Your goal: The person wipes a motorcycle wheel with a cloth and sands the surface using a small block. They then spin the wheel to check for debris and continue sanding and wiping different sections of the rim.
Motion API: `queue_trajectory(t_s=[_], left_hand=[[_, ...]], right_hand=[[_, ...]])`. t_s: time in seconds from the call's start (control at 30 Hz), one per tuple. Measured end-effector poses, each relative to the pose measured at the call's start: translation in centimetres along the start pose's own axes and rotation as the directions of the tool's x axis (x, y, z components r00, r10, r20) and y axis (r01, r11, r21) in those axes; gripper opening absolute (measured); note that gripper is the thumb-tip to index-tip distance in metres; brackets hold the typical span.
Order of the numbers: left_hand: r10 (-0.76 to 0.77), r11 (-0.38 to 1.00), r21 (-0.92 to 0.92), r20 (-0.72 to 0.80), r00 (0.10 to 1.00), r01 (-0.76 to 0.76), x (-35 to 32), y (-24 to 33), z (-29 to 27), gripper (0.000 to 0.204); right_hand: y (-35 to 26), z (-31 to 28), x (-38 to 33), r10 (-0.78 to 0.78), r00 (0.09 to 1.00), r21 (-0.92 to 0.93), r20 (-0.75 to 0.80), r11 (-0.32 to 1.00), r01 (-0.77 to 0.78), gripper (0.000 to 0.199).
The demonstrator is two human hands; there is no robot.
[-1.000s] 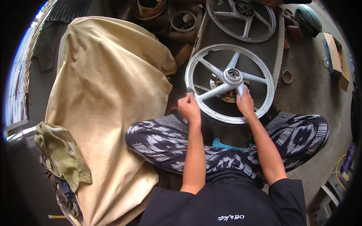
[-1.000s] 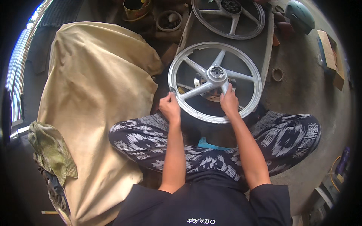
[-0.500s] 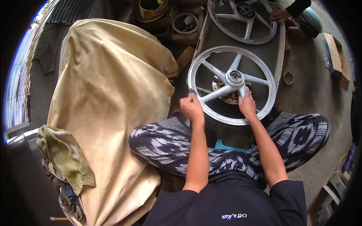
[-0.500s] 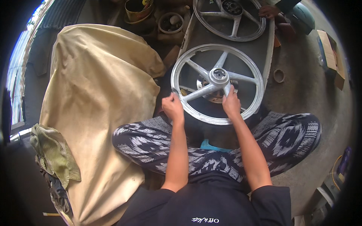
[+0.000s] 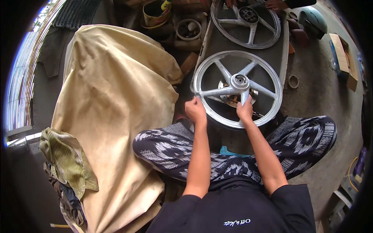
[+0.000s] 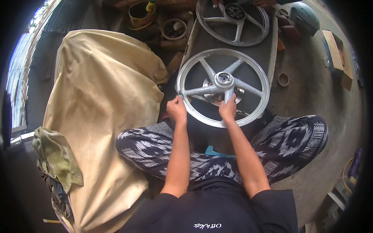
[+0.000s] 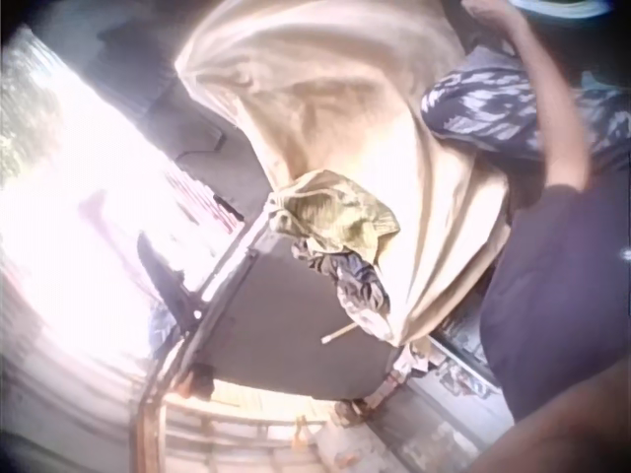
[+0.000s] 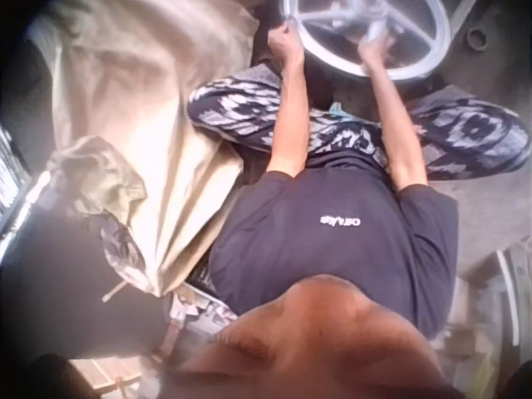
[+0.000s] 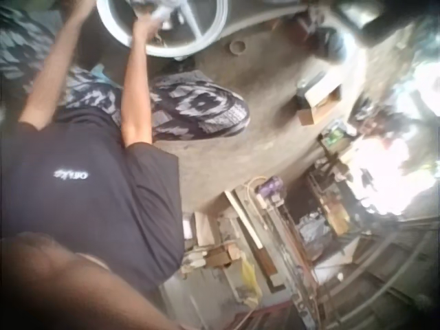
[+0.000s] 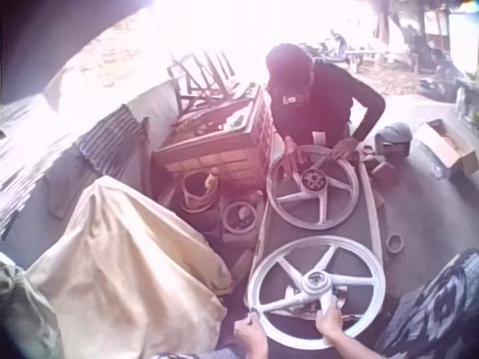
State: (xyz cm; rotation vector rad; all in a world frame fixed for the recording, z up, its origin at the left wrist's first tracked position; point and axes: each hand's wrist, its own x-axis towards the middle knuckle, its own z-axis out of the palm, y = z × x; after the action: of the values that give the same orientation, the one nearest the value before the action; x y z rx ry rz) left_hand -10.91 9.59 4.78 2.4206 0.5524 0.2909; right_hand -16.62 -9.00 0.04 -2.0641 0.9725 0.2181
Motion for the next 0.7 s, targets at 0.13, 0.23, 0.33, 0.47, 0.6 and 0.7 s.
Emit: queue_trajectory(t_s=[0.13, 0.23, 0.33, 0.47, 0.6, 0.7], left_hand=[[0.075, 0.997, 0.034, 0.001, 0.997, -0.075, -0.1, -0.5, -0.4, 0.034], [0.032, 0.999, -0.015, 0.021, 0.999, -0.031, -4.3, 0.3, -0.3, 0.034], [0.008, 1.0, 0.005, -0.009, 1.0, -0.008, -2.7, 0.8, 0.1, 0.033], [-0.017, 0.999, 0.044, 0.106, 0.994, 0.012, 3.7, 1.0, 0.6, 0.032], [0.09, 0.996, 0.023, -0.018, 0.996, -0.089, -0.1, -0.4, 0.6, 0.032], [-0.013, 0.999, -0.05, -0.047, 0.999, 0.011, -5.1, 0.9, -0.1, 0.029]], right_hand=[[-2.1, 2.0, -2.0, 0.181, 0.983, 0.146, -0.029, 0.974, -0.175, 0.076], [-0.7, 1.1, -1.0, 0.202, 0.977, 0.159, -0.072, 0.969, -0.189, 0.073], [-1.2, 1.2, -1.0, 0.19, 0.981, 0.204, -0.034, 0.962, -0.179, 0.072], [-1.6, 2.2, -0.9, 0.157, 0.987, 0.267, -0.03, 0.953, -0.143, 0.069], [-1.0, 2.5, -0.6, 0.183, 0.982, 0.225, -0.05, 0.96, -0.168, 0.071], [0.1, 1.8, -0.1, 0.182, 0.981, 0.203, -0.06, 0.965, -0.167, 0.072]])
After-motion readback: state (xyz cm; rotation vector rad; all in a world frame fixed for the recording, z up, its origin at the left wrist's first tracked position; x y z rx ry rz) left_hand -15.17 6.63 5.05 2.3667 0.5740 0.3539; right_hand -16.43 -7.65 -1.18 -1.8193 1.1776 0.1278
